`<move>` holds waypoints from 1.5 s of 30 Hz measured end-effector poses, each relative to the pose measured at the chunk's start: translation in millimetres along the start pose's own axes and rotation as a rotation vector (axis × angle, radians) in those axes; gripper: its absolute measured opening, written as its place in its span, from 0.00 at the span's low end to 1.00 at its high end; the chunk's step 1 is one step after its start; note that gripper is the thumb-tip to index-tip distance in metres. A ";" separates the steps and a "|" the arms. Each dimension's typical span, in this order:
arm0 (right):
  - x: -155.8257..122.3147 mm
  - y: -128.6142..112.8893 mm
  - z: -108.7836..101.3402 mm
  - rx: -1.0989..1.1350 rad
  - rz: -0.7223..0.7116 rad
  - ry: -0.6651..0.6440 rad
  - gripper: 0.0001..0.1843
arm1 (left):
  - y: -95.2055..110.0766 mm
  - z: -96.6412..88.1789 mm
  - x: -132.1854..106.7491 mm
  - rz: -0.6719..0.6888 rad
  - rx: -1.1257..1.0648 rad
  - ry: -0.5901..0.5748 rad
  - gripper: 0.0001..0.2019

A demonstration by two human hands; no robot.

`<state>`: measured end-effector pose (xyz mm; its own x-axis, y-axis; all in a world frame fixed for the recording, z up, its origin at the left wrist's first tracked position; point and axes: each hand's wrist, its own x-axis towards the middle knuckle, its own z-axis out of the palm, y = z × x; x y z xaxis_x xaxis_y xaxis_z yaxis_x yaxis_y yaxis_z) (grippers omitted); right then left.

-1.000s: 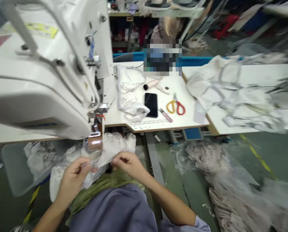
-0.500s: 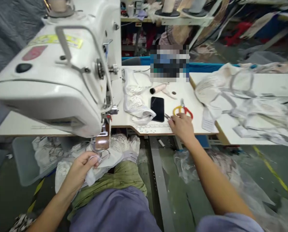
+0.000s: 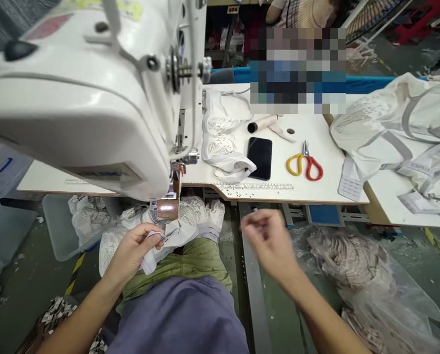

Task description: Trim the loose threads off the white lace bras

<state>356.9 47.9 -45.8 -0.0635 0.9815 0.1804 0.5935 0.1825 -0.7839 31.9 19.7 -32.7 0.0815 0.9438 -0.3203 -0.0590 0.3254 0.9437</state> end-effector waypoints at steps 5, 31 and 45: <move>-11.4 -70.8 52.9 0.151 -0.193 -0.404 0.08 | 1.8 2.3 -3.3 0.008 0.085 -0.007 0.11; -4.1 -85.9 84.4 0.126 -0.116 -0.476 0.08 | 4.5 7.8 -1.2 -0.053 0.058 -0.061 0.08; -19.4 -46.2 89.0 0.614 -0.029 -0.232 0.13 | -0.9 8.0 -2.3 -0.092 -0.055 -0.037 0.12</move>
<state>259.3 25.6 -65.9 -0.2848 0.9500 0.1277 0.0278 0.1413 -0.9896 39.8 16.8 -32.2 0.1256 0.9073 -0.4013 -0.1035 0.4143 0.9042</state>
